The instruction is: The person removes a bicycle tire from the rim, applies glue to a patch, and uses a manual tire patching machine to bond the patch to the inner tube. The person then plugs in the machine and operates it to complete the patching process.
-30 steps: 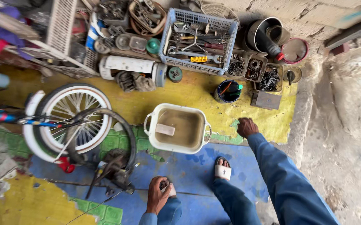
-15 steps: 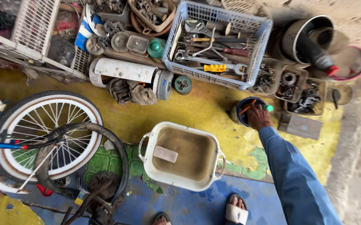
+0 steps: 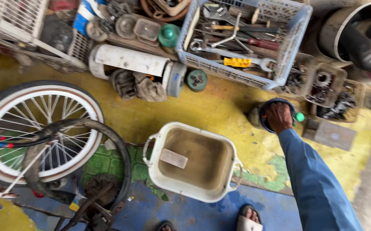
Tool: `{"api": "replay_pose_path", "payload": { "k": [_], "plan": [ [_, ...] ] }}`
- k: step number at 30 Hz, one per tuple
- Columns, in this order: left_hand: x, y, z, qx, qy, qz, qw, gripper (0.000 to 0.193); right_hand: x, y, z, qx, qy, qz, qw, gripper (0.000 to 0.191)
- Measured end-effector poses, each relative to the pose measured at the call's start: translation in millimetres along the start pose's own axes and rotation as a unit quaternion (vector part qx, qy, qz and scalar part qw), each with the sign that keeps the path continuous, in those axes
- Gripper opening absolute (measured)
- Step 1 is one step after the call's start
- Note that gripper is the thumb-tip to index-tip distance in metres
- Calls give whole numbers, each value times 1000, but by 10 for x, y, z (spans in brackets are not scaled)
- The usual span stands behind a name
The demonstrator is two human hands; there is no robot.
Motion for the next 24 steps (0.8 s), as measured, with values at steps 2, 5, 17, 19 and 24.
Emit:
{"api": "replay_pose_path", "payload": {
  "k": [2, 5, 17, 19, 24],
  "plan": [
    [69, -17, -40, 7, -1, 6, 1000, 34, -65, 59, 78, 2, 10, 10, 1000, 22],
    [-53, -1, 209, 37, 9, 16, 999, 33, -283, 264, 356, 36, 80, -46, 995, 23],
    [-1287, 716, 1748, 184, 28, 96, 978, 38, -1471, 698, 2473, 218, 72, -513, 827, 31],
    [-1608, 873, 2133, 226, 20, 86, 970, 37, -1827, 686, 2902, 306, 121, -493, 805, 34],
    [-2286, 793, 2958, 246, -48, 49, 967, 35, -2679, 954, 3653, 380, 333, -536, 676, 33]
  ]
}}
Point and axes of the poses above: each hand's wrist, its own z-axis away from the middle knuckle, its own x-axis out of the palm, y = z × x, the point moved 5 cm from there along -z, towards the middle knuckle, and after that the axes turned 10 degrees about z, right-handed, at the moved point
